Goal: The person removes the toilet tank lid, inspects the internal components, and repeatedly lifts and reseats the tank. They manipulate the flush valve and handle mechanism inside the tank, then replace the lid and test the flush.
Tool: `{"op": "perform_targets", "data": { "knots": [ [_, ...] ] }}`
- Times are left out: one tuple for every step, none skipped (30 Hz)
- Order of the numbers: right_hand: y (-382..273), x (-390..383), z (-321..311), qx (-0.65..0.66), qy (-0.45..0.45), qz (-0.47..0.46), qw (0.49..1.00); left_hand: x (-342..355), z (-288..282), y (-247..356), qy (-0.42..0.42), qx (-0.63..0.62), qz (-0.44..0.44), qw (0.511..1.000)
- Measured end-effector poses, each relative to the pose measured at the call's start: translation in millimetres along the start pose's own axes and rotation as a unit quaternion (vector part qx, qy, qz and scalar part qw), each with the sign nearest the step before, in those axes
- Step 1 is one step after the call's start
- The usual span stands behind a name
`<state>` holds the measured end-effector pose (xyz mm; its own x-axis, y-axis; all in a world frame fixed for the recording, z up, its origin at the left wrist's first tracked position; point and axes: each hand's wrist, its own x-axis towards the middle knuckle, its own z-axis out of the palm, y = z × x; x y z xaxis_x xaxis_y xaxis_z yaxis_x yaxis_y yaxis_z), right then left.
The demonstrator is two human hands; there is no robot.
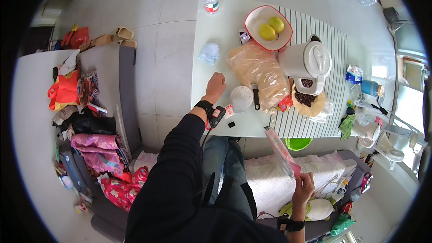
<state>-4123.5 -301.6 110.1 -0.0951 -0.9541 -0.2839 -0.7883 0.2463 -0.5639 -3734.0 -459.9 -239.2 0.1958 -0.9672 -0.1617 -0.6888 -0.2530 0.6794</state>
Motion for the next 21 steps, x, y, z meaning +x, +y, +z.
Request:
{"op": "perform_targets", "data": {
  "knots": [
    [-6, -4, -3, 0.001, 0.000, -0.012, 1.000, -6, -9, -1, -0.020, -0.042, -0.053, 0.997],
    [-12, -7, -5, 0.004, -0.004, -0.027, 1.000, -14, -20, 0, -0.034, -0.135, -0.107, 0.984],
    [-19, -11, -6, 0.008, -0.010, -0.043, 0.999, -31, -30, 4, -0.073, -0.225, -0.188, 0.953],
    [-28, -14, -8, 0.012, -0.015, -0.060, 0.998, -51, -45, 8, -0.109, -0.312, -0.264, 0.906],
    [-38, -16, -8, 0.020, -0.024, -0.072, 0.997, -74, -65, 11, -0.129, -0.465, -0.276, 0.831],
    [-49, -19, -8, 0.026, -0.035, -0.084, 0.996, -99, -87, 18, -0.146, -0.592, -0.305, 0.732],
    [-62, -25, -10, 0.029, -0.043, -0.095, 0.994, -121, -106, 28, -0.150, -0.661, -0.284, 0.678],
    [-76, -30, -12, 0.030, -0.061, -0.103, 0.992, -140, -127, 40, -0.147, -0.704, -0.321, 0.616],
    [-91, -33, -12, 0.027, -0.075, -0.110, 0.991, -156, -149, 51, -0.165, -0.726, -0.284, 0.604],
    [-106, -38, -13, 0.021, -0.090, -0.114, 0.989, -173, -171, 63, -0.178, -0.746, -0.267, 0.584],
    [-124, -42, -11, 0.018, -0.090, -0.150, 0.985, -182, -196, 74, -0.210, -0.712, -0.263, 0.616],
    [-143, -44, -9, 0.015, -0.098, -0.164, 0.981, -186, -221, 83, -0.239, -0.685, -0.241, 0.644],
    [-162, -47, -6, 0.009, -0.110, -0.176, 0.978, -190, -245, 89, -0.270, -0.595, -0.177, 0.736],
    [-184, -49, -1, 0.005, -0.123, -0.187, 0.975, -195, -265, 99, -0.291, -0.530, -0.165, 0.779],
    [-207, -50, 5, -0.015, -0.134, -0.204, 0.970, -194, -286, 103, -0.311, -0.445, -0.067, 0.837],
    [-231, -51, 14, -0.013, -0.145, -0.221, 0.964, -193, -307, 105, -0.321, -0.364, 0.035, 0.874],
    [-257, -51, 25, -0.009, -0.154, -0.240, 0.958, -189, -325, 108, -0.279, -0.334, 0.122, 0.892],
    [-286, -52, 38, -0.006, -0.164, -0.257, 0.952, -188, -345, 110, -0.233, -0.309, 0.212, 0.898],
    [-316, -51, 50, -0.012, -0.172, -0.273, 0.946, -184, -368, 104, -0.181, -0.286, 0.307, 0.889],
    [-348, -49, 64, -0.003, -0.176, -0.278, 0.944, -177, -397, 93, -0.273, -0.301, 0.259, 0.876],
    [-380, -48, 75, 0.004, -0.183, -0.280, 0.942, -169, -425, 81, -0.283, -0.274, 0.249, 0.885]
  ]
}}
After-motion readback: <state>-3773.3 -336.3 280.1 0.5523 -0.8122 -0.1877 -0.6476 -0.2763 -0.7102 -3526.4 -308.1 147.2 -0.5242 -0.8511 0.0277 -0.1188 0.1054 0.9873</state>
